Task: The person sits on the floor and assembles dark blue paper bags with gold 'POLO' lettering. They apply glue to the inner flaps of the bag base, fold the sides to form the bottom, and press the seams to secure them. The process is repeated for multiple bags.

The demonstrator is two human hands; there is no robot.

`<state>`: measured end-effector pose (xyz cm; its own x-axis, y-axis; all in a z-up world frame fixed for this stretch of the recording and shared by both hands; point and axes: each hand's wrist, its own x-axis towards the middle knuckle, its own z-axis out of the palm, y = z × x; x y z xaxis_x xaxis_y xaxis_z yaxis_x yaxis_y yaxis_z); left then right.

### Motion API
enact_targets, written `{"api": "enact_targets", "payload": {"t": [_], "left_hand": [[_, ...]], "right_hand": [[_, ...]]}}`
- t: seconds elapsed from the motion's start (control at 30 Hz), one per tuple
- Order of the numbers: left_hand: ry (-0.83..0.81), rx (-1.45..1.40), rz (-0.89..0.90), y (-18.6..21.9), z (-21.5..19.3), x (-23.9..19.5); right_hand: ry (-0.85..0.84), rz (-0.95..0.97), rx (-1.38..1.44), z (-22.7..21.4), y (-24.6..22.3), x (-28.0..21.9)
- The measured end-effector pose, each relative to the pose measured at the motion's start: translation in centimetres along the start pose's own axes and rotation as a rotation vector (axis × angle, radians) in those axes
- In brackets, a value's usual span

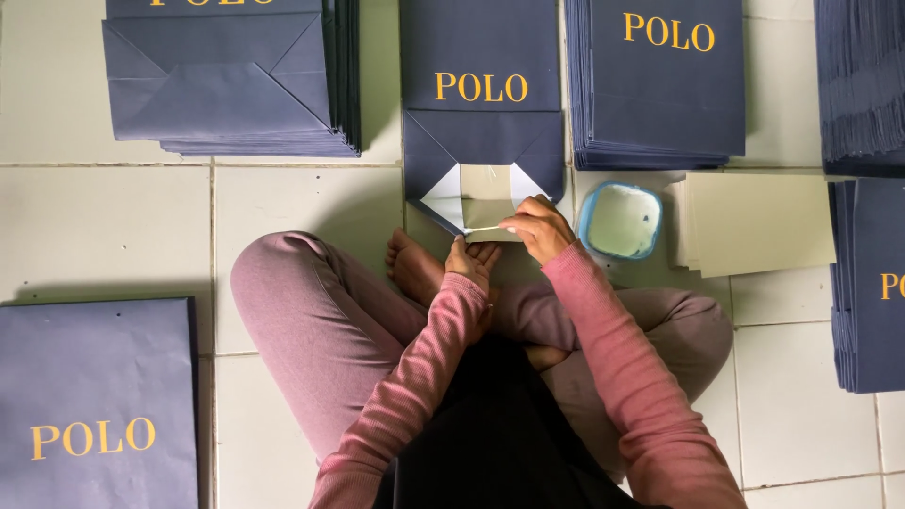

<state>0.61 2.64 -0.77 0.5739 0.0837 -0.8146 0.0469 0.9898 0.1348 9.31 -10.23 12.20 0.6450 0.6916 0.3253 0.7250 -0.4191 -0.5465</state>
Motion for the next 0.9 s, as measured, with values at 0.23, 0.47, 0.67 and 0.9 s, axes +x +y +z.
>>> {"api": "enact_targets", "payload": {"t": [0.23, 0.47, 0.67, 0.9], "left_hand": [[0.038, -0.055, -0.011, -0.8, -0.6, 1.4], [0.037, -0.001, 0.044, -0.1, 0.4, -0.6], [-0.021, 0.037, 0.076, -1.2, -1.3, 2.0], [-0.076, 0.050, 0.077, -0.6, -1.3, 0.6]], "right_hand": [[0.002, 0.053, -0.122, -5.1, 3.6, -6.1], [0.138, 0.447, -0.320, -14.7, 5.2, -11.8], [0.022, 0.571, -0.557, -13.4, 11.4, -18.0], [-0.026, 0.713, -0.478, -12.6, 9.8, -17.6]]}}
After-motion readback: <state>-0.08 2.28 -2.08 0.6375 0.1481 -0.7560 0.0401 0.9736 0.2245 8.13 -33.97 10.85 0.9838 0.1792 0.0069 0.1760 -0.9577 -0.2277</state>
